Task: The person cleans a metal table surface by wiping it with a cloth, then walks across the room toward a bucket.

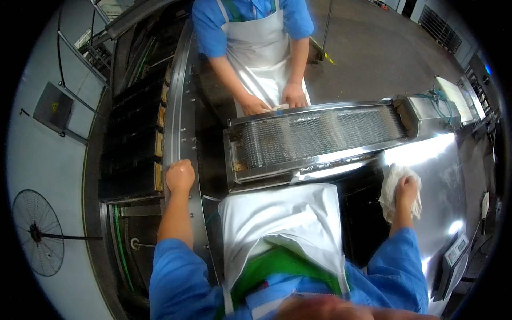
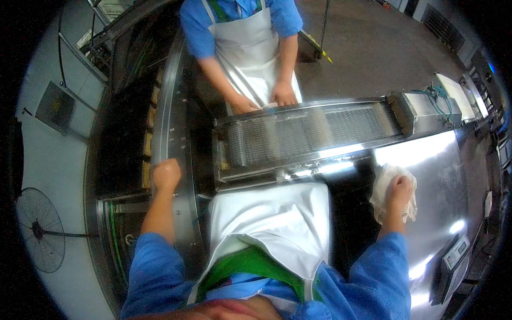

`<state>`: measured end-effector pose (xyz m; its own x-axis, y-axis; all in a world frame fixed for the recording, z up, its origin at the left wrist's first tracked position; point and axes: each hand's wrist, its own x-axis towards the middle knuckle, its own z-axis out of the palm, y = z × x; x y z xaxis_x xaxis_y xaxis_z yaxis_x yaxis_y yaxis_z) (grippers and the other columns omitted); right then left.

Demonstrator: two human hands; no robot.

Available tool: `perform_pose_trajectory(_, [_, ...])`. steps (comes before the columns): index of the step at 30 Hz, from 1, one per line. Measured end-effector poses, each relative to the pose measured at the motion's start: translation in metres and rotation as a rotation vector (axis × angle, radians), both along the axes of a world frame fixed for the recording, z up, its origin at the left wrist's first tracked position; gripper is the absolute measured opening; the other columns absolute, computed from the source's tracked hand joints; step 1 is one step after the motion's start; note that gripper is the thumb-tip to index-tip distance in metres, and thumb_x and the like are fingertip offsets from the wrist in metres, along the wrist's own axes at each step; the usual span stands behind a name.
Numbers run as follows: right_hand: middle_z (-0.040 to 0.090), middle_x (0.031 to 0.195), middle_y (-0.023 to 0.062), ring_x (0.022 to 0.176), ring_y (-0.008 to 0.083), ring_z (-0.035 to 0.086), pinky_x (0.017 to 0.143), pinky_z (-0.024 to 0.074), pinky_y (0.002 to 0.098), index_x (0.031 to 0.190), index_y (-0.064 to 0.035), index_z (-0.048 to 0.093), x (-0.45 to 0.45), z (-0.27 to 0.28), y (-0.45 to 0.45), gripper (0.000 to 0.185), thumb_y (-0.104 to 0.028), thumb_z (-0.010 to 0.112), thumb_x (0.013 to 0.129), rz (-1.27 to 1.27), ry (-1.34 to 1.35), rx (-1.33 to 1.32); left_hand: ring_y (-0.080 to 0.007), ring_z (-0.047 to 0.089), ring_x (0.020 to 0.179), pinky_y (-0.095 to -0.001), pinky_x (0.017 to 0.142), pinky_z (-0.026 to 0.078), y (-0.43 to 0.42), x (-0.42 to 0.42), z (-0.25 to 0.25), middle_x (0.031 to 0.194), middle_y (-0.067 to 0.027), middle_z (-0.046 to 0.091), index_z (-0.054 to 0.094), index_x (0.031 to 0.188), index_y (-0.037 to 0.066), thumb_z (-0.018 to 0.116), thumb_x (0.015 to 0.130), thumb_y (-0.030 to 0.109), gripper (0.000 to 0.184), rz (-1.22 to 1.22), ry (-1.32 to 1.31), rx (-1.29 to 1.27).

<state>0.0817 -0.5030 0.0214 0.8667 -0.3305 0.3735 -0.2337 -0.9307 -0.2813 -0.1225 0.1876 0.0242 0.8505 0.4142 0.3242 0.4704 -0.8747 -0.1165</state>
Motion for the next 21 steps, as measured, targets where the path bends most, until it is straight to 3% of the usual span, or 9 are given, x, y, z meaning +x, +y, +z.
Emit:
perform_pose_trajectory(7, [0.062,0.075,0.0189,0.074,0.0382,0.059,0.068,0.0453,0.0470,0.074,-0.0014,0.059,0.0034,-0.0055,-0.0064,0.033,-0.029,0.053,0.091,-0.013,0.010,0.013,-0.0322,0.063,0.077,-0.0445,0.067,0.052,-0.0041,0.0009,0.0060,0.077,-0.0088,0.064,0.060,0.070,0.010,0.057,0.080,0.015,0.012,0.029,0.018,-0.038])
perform_pose_trajectory(10, [0.065,0.081,0.0185,0.080,0.0379,0.062,0.072,0.0468,0.0460,0.082,-0.0040,0.064,0.0040,-0.0056,-0.0077,0.034,-0.035,0.052,0.090,-0.042,0.078,0.023,-0.0316,0.063,0.077,-0.0440,0.066,0.052,-0.0016,0.0001,0.0033,0.077,-0.0085,0.064,0.060,0.070,0.010,0.059,0.079,0.015,0.010,0.016,-0.001,-0.037])
perform_pose_trajectory(12, [0.061,0.075,0.0198,0.073,0.0387,0.059,0.067,0.0446,0.0474,0.074,-0.0010,0.059,0.0045,-0.0083,-0.0068,0.032,-0.028,0.053,0.090,0.000,-0.022,0.020,-0.0313,0.063,0.077,-0.0437,0.066,0.052,0.0002,-0.0002,0.0003,0.077,-0.0083,0.064,0.060,0.070,0.010,0.061,0.078,0.015,0.009,-0.001,-0.017,-0.034])
perform_pose_trajectory(19, [0.060,0.075,0.0204,0.072,0.0393,0.058,0.067,0.0441,0.0476,0.072,-0.0009,0.058,0.0014,-0.0004,-0.0008,0.031,-0.027,0.053,0.090,0.002,-0.029,0.015,-0.0313,0.062,0.076,-0.0437,0.066,0.052,-0.0011,-0.0004,0.0021,0.076,-0.0078,0.063,0.059,0.070,0.010,0.062,0.078,0.015,0.010,0.003,-0.006,-0.029])
perform_pose_trajectory(21, [0.064,0.084,0.0189,0.081,0.0375,0.061,0.072,0.0460,0.0458,0.082,-0.0038,0.062,0.0023,0.0008,-0.0035,0.034,-0.035,0.051,0.091,-0.042,0.105,0.020,-0.0315,0.062,0.076,-0.0439,0.066,0.052,-0.0025,-0.0001,0.0038,0.076,-0.0079,0.063,0.059,0.070,0.010,0.061,0.078,0.015,0.009,-0.011,-0.015,-0.032])
